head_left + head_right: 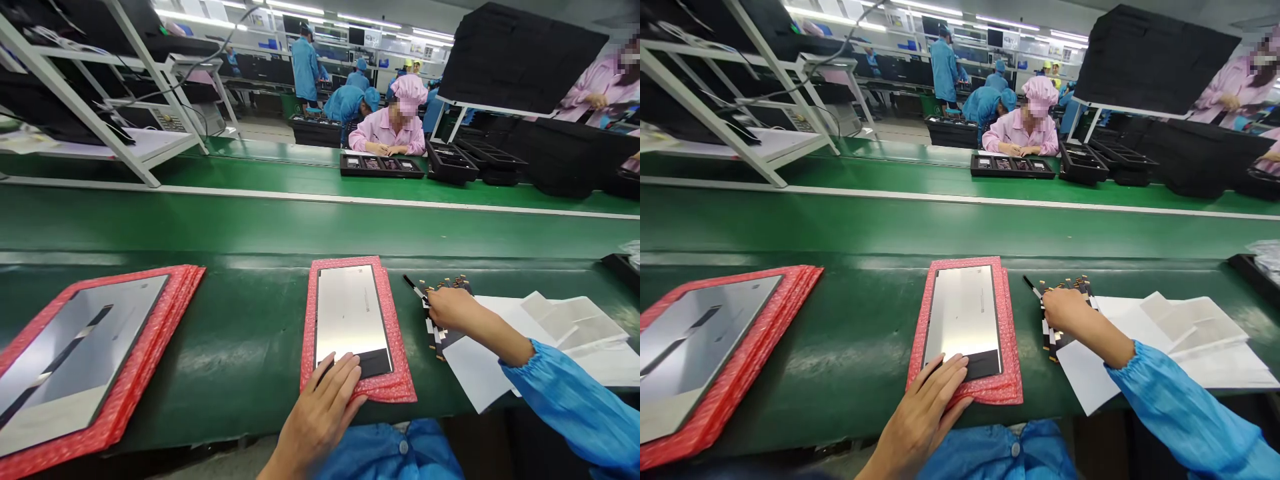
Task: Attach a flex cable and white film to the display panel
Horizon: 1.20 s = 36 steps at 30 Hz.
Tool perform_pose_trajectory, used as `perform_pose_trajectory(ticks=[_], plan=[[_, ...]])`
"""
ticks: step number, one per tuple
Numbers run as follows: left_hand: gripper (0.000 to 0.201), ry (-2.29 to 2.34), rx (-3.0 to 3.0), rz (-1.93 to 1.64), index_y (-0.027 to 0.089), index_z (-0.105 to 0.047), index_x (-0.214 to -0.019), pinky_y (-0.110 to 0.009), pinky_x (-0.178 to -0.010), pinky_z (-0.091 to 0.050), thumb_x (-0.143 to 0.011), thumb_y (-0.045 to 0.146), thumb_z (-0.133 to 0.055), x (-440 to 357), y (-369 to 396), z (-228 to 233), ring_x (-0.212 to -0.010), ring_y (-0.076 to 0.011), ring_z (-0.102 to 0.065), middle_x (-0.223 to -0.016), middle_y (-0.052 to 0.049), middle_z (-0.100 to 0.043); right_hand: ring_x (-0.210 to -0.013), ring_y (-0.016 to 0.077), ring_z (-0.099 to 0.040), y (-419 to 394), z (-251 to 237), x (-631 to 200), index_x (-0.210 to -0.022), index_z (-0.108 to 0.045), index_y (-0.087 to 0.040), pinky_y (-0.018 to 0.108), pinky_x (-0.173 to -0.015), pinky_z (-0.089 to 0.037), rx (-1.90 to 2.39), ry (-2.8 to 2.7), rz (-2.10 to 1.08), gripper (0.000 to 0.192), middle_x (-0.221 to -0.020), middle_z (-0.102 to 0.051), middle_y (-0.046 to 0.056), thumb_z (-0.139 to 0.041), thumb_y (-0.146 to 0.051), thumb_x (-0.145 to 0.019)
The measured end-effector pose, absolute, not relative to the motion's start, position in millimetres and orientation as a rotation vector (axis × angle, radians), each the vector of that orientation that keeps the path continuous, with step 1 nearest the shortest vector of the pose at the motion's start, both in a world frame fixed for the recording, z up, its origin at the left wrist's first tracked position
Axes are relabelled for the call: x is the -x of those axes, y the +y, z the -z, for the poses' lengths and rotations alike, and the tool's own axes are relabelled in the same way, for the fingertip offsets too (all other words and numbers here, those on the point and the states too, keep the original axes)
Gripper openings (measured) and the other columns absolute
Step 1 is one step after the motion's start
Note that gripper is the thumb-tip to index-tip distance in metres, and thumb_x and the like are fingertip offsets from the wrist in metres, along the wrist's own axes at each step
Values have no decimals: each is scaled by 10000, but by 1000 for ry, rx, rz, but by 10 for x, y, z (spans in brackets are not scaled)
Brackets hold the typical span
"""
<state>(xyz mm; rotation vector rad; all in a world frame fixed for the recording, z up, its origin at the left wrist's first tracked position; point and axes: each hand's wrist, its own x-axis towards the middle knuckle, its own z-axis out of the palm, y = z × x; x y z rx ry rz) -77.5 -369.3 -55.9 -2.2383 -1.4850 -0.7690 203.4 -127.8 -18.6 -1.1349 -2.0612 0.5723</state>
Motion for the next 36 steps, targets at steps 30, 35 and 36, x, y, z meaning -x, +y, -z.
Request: perform_pose_trajectory(ticks=[30, 35, 36], plan=[[134, -2157, 2646, 783, 270, -638, -1005, -215, -621, -608, -968, 183, -543, 295, -3951, -23, -657, -71, -711, -753, 24, -750, -493, 163, -471, -2793, -102, -1557, -753, -603, -315, 255, -427, -366, 970, -2087, -1578, 170, -579, -509, -58, -605, -248, -909], [116, -2371, 2738, 1092, 270, -582, -1029, -161, -656, -581, -983, 174, -537, 438, -4016, -72, -623, -52, -692, -710, 47, -739, -531, 194, -571, -2699, -87, -1528, -848, -677, -355, 280, -454, -398, 1077, -2108, -1784, 122, -606, -644, -37, -594, -416, -913], [113, -2388, 2769, 1141, 270, -574, -1029, -156, -655, -573, -992, 176, -525, 461, -4022, -85, -610, -49, -686, -699, 54, -733, -499, 177, -552, -2681, -96, -1508, -826, -685, -339, 267, -425, -367, 1076, -2093, -1870, 158, -619, -665, -26, -597, -441, -908]])
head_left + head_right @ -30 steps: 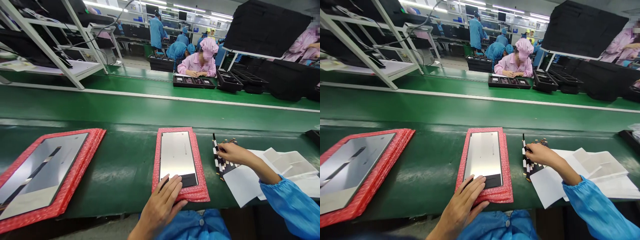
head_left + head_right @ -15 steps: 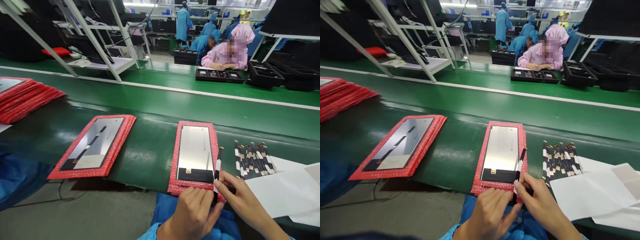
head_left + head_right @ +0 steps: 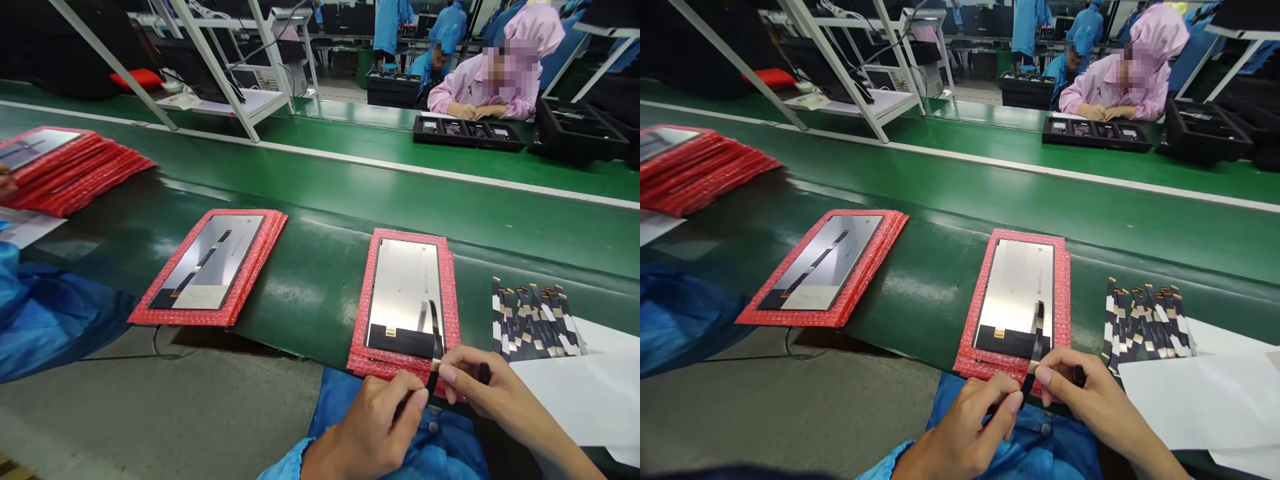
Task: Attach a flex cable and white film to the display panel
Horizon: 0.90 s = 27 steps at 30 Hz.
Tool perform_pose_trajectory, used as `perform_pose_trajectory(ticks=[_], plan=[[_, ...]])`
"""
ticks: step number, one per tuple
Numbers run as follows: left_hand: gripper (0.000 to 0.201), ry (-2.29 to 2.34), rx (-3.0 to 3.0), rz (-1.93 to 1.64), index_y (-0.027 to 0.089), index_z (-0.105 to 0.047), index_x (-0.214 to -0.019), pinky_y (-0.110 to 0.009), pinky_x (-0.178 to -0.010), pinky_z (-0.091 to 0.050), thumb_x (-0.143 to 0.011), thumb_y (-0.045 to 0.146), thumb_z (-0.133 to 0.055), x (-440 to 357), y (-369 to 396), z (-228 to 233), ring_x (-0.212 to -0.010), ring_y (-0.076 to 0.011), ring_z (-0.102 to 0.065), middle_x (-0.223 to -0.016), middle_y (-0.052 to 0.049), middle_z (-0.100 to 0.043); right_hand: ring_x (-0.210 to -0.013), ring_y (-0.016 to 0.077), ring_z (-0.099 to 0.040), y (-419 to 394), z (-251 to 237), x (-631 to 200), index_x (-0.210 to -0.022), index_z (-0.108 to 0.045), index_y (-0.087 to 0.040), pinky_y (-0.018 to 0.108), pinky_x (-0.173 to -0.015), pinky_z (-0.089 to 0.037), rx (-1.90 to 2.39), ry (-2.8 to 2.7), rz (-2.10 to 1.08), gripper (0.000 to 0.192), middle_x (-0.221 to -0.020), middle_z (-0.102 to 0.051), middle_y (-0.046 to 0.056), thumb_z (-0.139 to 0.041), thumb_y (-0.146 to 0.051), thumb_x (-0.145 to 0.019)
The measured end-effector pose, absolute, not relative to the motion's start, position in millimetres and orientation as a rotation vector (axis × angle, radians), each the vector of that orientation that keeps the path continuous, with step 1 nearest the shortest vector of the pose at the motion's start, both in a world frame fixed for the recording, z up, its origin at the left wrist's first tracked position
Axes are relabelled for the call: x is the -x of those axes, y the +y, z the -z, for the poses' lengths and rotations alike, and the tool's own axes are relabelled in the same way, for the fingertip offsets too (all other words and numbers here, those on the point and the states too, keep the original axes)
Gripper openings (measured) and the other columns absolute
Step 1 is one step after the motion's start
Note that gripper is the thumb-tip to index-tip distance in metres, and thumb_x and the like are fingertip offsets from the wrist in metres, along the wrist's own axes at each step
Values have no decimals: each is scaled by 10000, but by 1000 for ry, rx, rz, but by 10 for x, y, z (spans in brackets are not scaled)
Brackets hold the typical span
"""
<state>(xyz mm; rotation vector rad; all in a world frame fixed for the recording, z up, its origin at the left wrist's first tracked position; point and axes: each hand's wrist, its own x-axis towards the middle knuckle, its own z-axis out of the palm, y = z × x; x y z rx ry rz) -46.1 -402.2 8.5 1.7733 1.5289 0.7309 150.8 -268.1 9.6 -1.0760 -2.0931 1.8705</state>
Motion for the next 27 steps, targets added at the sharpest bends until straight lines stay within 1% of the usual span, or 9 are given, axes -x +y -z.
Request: perform_pose_trajectory(ticks=[4, 7, 9, 12, 15, 18, 22, 25, 27], plan=[[144, 1362, -1750, -748, 257, -551, -975, -168, -670, -555, -1044, 220, -430, 514, -4033, -141, -604, -48, -670, -691, 79, -714, -361, 97, -394, -2614, -134, -1436, -800, -698, -322, 218, -323, -205, 1113, -1988, -2161, 135, -623, -693, -4, -678, -450, -842], [124, 1328, -1846, -838, 248, -560, -993, -189, -694, -567, -1038, 222, -446, 542, -4006, -130, -659, -57, -686, -747, 77, -726, -273, 55, -329, -2547, -135, -1444, -795, -699, -362, 195, -265, -198, 1105, -1935, -2320, 93, -633, -713, -24, -672, -446, -828], [78, 1497, -1943, -1022, 251, -583, -1045, -219, -709, -588, -986, 214, -548, 583, -3961, -69, -736, -81, -708, -831, 59, -746, -230, 44, -354, -2471, -128, -1477, -775, -695, -372, 182, -236, -211, 1116, -1929, -2282, 137, -667, -730, -36, -636, -476, -841], [297, 1947, -2101, -1220, 270, -600, -1191, -342, -844, -627, -902, 243, -665, 692, -3873, 74, -987, -169, -725, -1065, 5, -762, -214, 47, -423, -2313, -142, -1509, -774, -683, -366, 167, -220, -210, 1210, -1923, -2035, 182, -737, -742, -45, -601, -504, -860], [482, 2139, -2235, -1044, 308, -552, -1346, -460, -1026, -584, -882, 296, -679, 815, -3817, 200, -1252, -235, -636, -1298, -32, -690, -207, 45, -443, -2151, -222, -1445, -816, -678, -337, 169, -207, -222, 1250, -1908, -1933, 210, -830, -747, -21, -608, -532, -851], [548, 2139, -2356, -822, 328, -543, -1380, -457, -1100, -547, -855, 346, -698, 890, -3822, 273, -1363, -237, -549, -1400, -26, -611, -217, 54, -467, -2026, -325, -1283, -818, -682, -283, 185, -204, -276, 1225, -1952, -1965, 273, -877, -754, 25, -643, -553, -824], [550, 2099, -2397, -765, 355, -555, -1368, -471, -1117, -533, -841, 369, -711, 903, -3866, 315, -1395, -239, -512, -1424, -11, -585, -252, 66, -495, -1918, -371, -1056, -797, -712, -256, 204, -244, -334, 1140, -2106, -1978, 290, -811, -755, 36, -664, -539, -839], [533, 2047, -2345, -853, 338, -543, -1377, -492, -1123, -524, -866, 338, -693, 894, -3897, 322, -1374, -238, -541, -1415, -14, -599, -267, 90, -510, -1884, -342, -938, -739, -722, -258, 213, -272, -362, 1070, -2249, -1984, 337, -575, -672, -5, -617, -542, -887], [500, 2014, -2336, -878, 305, -539, -1376, -499, -1123, -519, -893, 332, -665, 896, -3917, 324, -1364, -225, -556, -1431, -4, -589, -278, 102, -521, -1885, -319, -873, -753, -725, -262, 217, -285, -380, 1045, -2300, -1976, 336, -496, -613, -25, -603, -537, -901]])
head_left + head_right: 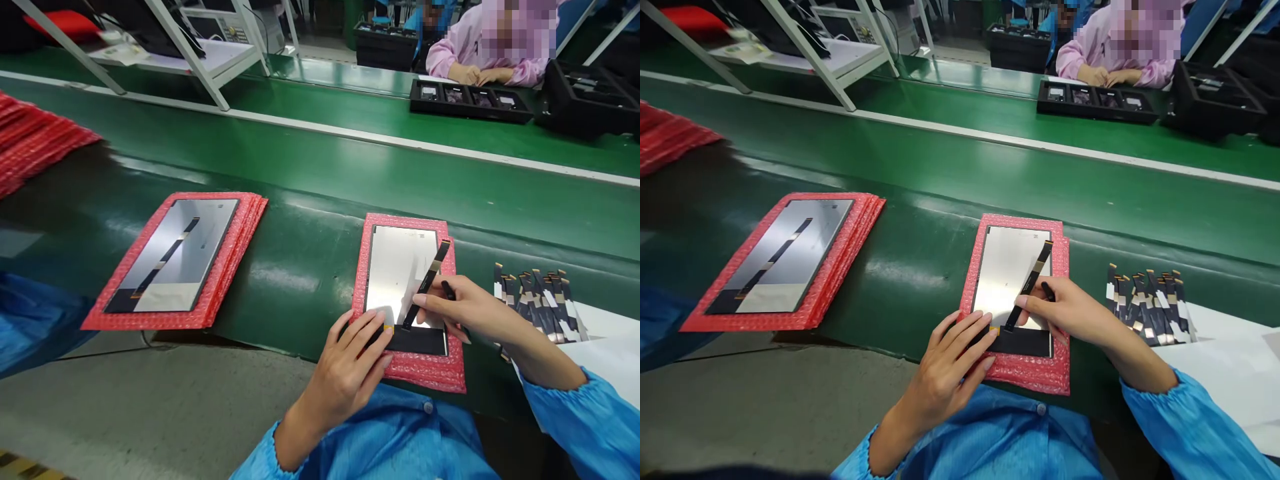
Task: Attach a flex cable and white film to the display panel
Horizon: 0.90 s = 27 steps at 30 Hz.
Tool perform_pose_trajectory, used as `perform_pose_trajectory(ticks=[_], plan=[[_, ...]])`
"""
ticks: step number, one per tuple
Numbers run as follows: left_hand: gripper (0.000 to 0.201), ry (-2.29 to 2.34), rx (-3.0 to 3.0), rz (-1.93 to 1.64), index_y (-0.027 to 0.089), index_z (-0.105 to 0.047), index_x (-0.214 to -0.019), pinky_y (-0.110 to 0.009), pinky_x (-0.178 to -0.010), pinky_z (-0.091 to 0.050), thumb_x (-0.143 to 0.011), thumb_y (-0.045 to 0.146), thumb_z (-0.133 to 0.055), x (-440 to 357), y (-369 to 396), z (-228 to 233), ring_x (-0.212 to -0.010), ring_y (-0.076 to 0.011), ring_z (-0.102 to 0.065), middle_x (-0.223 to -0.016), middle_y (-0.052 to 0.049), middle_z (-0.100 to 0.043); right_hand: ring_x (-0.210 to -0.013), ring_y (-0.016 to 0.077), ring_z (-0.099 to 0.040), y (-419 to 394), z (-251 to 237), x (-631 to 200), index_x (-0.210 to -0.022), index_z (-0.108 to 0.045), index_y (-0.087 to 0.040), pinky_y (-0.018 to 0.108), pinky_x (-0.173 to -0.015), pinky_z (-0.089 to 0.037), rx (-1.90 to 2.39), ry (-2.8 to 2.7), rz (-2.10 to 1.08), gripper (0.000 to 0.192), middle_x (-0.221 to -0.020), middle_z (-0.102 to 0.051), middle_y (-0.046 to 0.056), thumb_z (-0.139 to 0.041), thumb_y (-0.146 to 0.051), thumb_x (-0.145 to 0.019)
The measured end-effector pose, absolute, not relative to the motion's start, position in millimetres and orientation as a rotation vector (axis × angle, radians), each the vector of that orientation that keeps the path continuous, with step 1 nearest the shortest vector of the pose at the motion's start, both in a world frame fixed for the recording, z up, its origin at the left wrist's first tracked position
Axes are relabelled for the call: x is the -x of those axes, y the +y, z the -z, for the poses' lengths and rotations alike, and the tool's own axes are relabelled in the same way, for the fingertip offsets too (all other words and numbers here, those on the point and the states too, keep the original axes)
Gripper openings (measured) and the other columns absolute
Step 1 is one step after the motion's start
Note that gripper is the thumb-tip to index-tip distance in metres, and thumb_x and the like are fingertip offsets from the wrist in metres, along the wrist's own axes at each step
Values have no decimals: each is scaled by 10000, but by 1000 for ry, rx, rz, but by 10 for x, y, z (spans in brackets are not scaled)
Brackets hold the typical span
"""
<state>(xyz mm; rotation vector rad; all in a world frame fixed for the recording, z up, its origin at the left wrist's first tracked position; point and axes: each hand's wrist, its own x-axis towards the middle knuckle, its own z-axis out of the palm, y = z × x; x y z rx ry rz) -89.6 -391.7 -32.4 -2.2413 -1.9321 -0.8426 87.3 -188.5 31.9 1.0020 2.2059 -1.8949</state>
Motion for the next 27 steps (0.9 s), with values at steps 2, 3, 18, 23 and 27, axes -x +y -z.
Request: perform_pose_trajectory(ticks=[2, 3, 18, 23, 27], plan=[[479, -1920, 2263, 870, 266, -530, -1375, -487, -1125, -513, -914, 333, -640, 907, -3935, 329, -1353, -207, -567, -1436, -5, -590, -289, 97, -533, -1896, -301, -809, -788, -720, -253, 215, -280, -385, -984, 2210, 1873, 329, -572, -663, -17, -600, -536, -904], [475, -1917, 2270, 893, 249, -527, -1372, -477, -1132, -506, -917, 331, -636, 914, -3943, 334, -1346, -201, -574, -1427, -12, -600, -294, 90, -538, -1901, -293, -775, -801, -713, -245, 211, -275, -388, -978, 2205, 1866, 330, -643, -700, -8, -599, -537, -904], [400, -1955, 2292, 1064, 184, -572, -1260, -462, -1176, -461, -886, 272, -683, 938, -3953, 359, -1325, -191, -594, -1349, -63, -664, -299, 69, -526, -1886, -280, -522, -859, -660, -244, 190, -239, -414, -864, 2202, 1776, 197, -780, -745, -17, -604, -424, -915], [406, -1950, 2302, 1059, 170, -569, -1264, -464, -1176, -459, -888, 266, -686, 944, -3955, 356, -1328, -194, -591, -1341, -71, -669, -288, 70, -524, -1887, -309, -506, -859, -661, -249, 194, -243, -404, -864, 2159, 1823, 167, -762, -735, -15, -614, -403, -901], [410, -1954, 2304, 1055, 176, -554, -1278, -483, -1166, -472, -898, 272, -674, 943, -3960, 357, -1340, -196, -581, -1359, -58, -658, -281, 75, -525, -1884, -303, -514, -853, -676, -273, 206, -242, -379, -858, 2135, 1887, 121, -782, -748, -8, -632, -382, -884]])
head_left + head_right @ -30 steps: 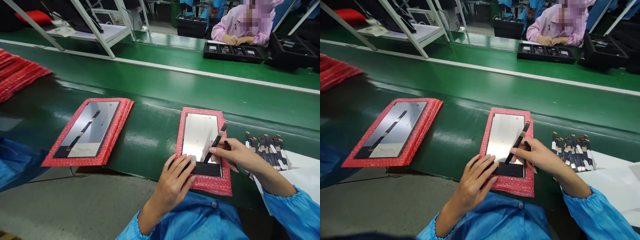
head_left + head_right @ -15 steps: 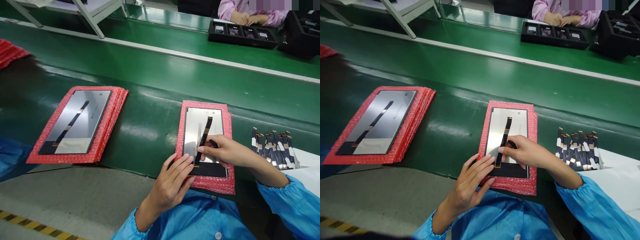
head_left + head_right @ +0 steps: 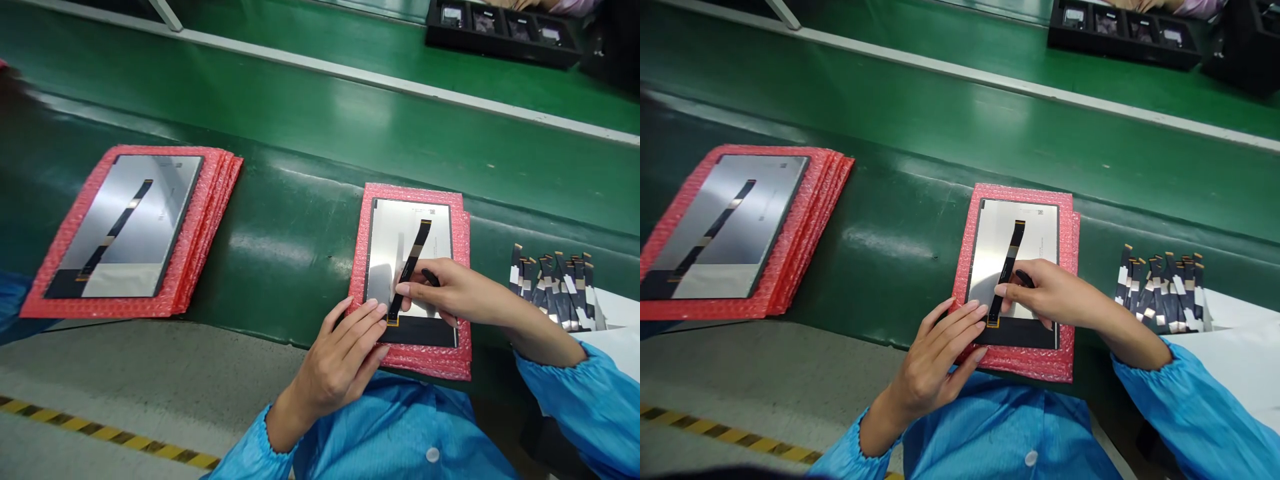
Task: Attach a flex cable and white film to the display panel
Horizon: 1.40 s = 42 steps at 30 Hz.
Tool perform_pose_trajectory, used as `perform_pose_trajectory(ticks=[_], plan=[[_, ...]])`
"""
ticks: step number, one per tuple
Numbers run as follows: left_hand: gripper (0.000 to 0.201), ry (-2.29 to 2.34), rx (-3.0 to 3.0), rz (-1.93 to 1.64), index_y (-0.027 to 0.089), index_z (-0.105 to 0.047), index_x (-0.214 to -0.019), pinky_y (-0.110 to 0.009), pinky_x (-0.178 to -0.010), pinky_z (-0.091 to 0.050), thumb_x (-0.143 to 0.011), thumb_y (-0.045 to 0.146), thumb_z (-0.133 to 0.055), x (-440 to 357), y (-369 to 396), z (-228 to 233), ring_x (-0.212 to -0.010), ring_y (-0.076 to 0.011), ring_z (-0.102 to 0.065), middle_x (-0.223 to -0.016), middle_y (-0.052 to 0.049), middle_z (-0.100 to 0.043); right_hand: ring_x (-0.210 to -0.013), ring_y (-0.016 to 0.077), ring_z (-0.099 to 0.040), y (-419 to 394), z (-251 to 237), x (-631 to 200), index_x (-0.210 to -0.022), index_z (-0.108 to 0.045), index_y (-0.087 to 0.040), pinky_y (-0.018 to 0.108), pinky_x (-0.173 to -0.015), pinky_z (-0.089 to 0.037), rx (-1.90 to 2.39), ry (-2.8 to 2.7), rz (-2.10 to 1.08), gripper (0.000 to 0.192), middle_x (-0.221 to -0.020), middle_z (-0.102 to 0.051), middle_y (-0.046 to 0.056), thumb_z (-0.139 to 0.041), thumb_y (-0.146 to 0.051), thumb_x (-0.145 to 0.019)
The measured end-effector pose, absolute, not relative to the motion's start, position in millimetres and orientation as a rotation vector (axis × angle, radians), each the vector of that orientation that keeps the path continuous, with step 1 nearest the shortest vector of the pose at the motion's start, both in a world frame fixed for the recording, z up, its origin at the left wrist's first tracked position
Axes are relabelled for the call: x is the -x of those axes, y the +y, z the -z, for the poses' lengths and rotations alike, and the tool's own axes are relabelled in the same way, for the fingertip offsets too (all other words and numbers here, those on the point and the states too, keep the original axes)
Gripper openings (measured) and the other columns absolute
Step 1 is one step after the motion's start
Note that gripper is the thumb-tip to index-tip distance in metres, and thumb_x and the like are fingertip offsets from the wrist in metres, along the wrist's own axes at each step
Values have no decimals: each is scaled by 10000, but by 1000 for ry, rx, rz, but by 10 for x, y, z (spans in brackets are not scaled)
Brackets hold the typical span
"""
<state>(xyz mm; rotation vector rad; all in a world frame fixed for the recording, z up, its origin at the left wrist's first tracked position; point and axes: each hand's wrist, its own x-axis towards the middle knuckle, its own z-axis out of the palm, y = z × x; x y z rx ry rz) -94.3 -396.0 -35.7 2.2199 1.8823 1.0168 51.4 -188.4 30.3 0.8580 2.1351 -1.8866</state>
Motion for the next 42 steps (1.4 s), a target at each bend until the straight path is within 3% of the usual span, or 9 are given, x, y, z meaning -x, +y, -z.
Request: perform_pose_trajectory(ticks=[9, 21, 30, 33, 38, 42], plan=[[473, 1961, -2253, -917, 326, -506, -1386, -493, -1141, -534, -926, 351, -614, 935, -3949, 357, -1346, -224, -574, -1392, -11, -621, -285, 94, -538, -1882, -305, -522, -821, -675, -294, 230, -254, -416, -817, 2174, 1841, 138, -754, -752, -21, -607, -382, -902], [489, 2020, -2209, -838, 322, -510, -1400, -502, -1131, -523, -924, 352, -617, 900, -3932, 333, -1350, -235, -559, -1370, -22, -635, -312, 99, -566, -1869, -270, -536, -893, -647, -256, 198, -269, -448, -797, 2144, 1808, 187, -678, -740, -31, -571, -421, -939], [454, 2050, -2309, -808, 370, -534, -1360, -440, -1141, -535, -915, 390, -618, 927, -3944, 373, -1345, -222, -569, -1369, -6, -636, -285, 103, -560, -1874, -255, -532, -769, -602, -283, 195, -260, -400, -817, 2123, 1841, 199, -597, -711, -36, -609, -420, -913], [452, 2069, -2397, -909, 322, -574, -1319, -444, -1135, -542, -881, 380, -670, 927, -3973, 425, -1297, -216, -614, -1292, -12, -693, -274, 95, -552, -1877, -252, -531, -740, -599, -282, 196, -262, -393, -827, 2126, 1857, 221, -586, -716, -42, -619, -425, -907], [310, 2060, -2574, -895, 349, -649, -1219, -415, -1131, -531, -928, 447, -603, 924, -4012, 475, -1227, -174, -659, -1224, 17, -734, -284, 98, -568, -1881, -237, -528, -737, -595, -275, 199, -274, -428, -825, 2154, 1806, 233, -588, -715, -51, -597, -417, -922], [412, 2059, -2600, -838, 292, -628, -1274, -436, -1157, -501, -922, 502, -596, 927, -4016, 488, -1235, -178, -656, -1243, 12, -726, -279, 102, -568, -1886, -240, -523, -747, -605, -272, 214, -281, -446, -839, 2160, 1773, 224, -600, -722, -50, -590, -407, -925]])
